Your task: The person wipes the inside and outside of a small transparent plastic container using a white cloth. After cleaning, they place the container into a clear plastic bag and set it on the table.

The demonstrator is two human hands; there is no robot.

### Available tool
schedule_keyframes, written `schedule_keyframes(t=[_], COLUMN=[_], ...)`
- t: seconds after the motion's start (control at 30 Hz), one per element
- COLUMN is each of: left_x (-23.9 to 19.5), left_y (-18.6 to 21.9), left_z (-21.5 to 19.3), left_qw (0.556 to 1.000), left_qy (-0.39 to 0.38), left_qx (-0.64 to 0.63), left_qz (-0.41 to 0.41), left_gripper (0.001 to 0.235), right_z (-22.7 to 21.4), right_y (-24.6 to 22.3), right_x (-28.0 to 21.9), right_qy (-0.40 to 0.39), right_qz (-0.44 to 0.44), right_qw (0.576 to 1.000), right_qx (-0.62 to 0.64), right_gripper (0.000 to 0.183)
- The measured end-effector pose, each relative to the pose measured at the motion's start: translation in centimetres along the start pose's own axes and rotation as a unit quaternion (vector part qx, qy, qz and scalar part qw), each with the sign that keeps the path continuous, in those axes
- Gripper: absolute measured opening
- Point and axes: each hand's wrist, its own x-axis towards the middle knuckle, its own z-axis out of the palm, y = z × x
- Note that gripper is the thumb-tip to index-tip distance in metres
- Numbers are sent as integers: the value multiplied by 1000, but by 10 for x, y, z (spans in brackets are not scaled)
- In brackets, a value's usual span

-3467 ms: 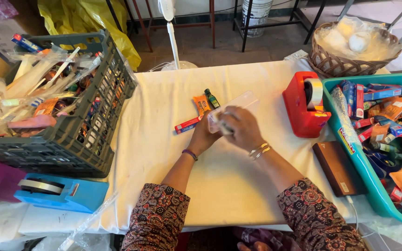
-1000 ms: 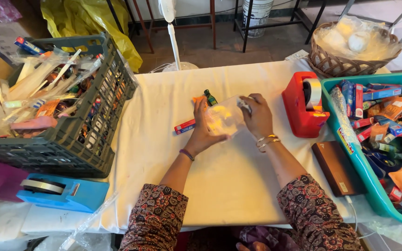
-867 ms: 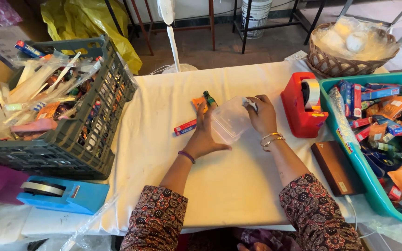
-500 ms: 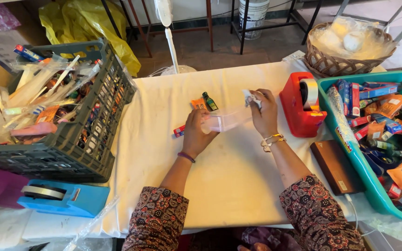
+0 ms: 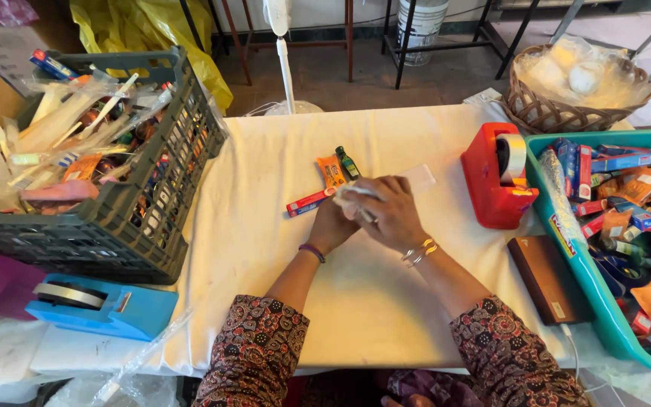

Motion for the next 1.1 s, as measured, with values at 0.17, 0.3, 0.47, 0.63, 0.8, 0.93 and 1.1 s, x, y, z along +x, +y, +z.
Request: schedule_keyframes(t=[0.17, 0.3, 0.47, 0.63, 0.8, 0.93, 1.1], left_x=[0, 0, 2, 3, 0, 0, 1], left_y=[43, 42, 23, 7, 47, 42, 24], left_z=[-5, -4, -6, -3, -9, -10, -8], left_qw=[987, 985, 987, 997, 992, 994, 998], left_qy=[36, 34, 22, 9, 42, 33, 10], left_qx=[158, 172, 161, 71, 118, 104, 51], left_qz=[3, -5, -4, -36, -3, -17, -20], left_gripper=[72, 74, 64, 46, 71, 74, 66], right_z=[-9, -12, 9, -1, -14, -13, -1], right_y=[64, 88, 28, 9, 69, 56, 6], right_x=[-22, -36, -15, -2, -23, -15, 5], right_qy=[65, 95, 43, -20, 52, 78, 14], right_qz=[97, 215, 87, 28, 137, 176, 91], right_qw=[992, 965, 995, 999, 988, 977, 996], right_qx=[-46, -115, -38, 2, -49, -96, -17], right_gripper=[30, 15, 29, 31, 25, 27, 29])
